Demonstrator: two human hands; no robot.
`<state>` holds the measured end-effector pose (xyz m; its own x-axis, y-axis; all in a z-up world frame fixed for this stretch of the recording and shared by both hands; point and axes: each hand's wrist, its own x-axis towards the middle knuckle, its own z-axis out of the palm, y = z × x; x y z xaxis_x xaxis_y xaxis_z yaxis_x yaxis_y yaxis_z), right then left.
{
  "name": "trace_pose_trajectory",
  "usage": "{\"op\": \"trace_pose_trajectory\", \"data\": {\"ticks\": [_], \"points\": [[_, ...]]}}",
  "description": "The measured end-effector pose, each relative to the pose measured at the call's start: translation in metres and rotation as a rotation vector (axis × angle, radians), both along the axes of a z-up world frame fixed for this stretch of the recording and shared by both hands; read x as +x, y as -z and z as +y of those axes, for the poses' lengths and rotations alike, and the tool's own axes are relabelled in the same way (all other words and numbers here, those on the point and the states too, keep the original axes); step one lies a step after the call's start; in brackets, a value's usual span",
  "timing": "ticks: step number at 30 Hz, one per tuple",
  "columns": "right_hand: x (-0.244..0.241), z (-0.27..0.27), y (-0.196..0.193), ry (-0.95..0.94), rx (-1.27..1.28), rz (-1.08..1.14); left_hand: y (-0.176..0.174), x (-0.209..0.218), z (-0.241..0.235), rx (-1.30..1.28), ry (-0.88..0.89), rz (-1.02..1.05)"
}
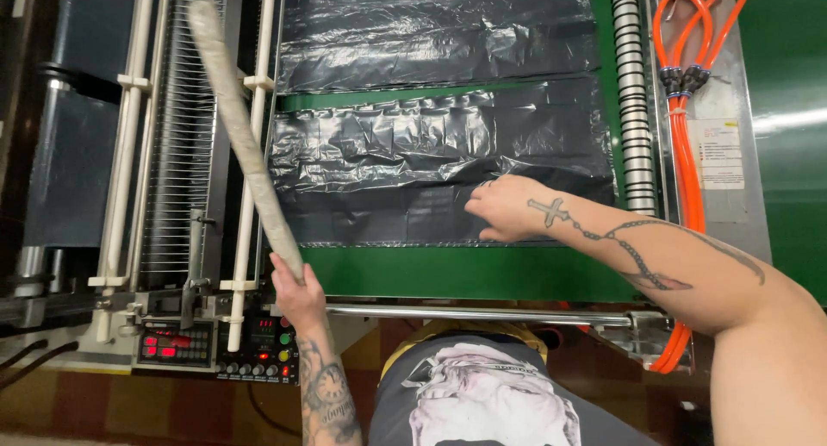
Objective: Using a long rod to guide and flatten plastic bags on a conveyor belt while operating a production machine.
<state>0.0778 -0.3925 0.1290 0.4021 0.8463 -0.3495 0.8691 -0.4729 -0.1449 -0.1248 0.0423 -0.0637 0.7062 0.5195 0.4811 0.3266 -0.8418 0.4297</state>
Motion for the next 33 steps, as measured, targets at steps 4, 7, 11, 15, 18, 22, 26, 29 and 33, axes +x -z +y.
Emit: {"op": "trace_pose_trajectory", "data": {"ticks": [4, 7, 11, 15, 18, 22, 26, 29, 33], "points": [[-0.007, 0.001, 0.013, -0.183, 0.231, 0.004, -0.019, 0.032, 0.012, 0.036, -0.052, -0.035], [-0.007, 0.004, 0.024, -0.241, 0.422, -0.022, -0.043, 0.077, -0.002, -0.099, 0.047, -0.007], [-0.013, 0.013, 0.036, -0.323, 0.745, -0.087, -0.043, 0.160, -0.067, -0.254, 0.230, 0.042], [-0.022, 0.014, 0.021, -0.287, 0.719, -0.213, 0.031, 0.237, -0.169, -0.679, 0.471, 0.182], [-0.021, 0.000, 0.089, -0.048, 0.221, -0.293, 0.068, 0.271, -0.269, -1.172, 0.697, 0.164], [-0.034, 0.000, 0.101, 0.205, -0.159, -0.097, 0.030, 0.273, -0.335, -2.028, 0.741, 0.302], [-0.023, 0.000, 0.078, 0.122, -0.169, -0.051, 0.001, 0.242, -0.268, -1.750, 0.758, 0.320], [-0.009, -0.002, 0.088, 0.114, -0.162, 0.023, -0.072, 0.176, -0.197, -1.008, 0.841, 0.344], [-0.003, 0.002, 0.044, 0.144, -0.163, 0.009, -0.055, 0.083, -0.101, 0.013, 0.588, 0.349]]}}
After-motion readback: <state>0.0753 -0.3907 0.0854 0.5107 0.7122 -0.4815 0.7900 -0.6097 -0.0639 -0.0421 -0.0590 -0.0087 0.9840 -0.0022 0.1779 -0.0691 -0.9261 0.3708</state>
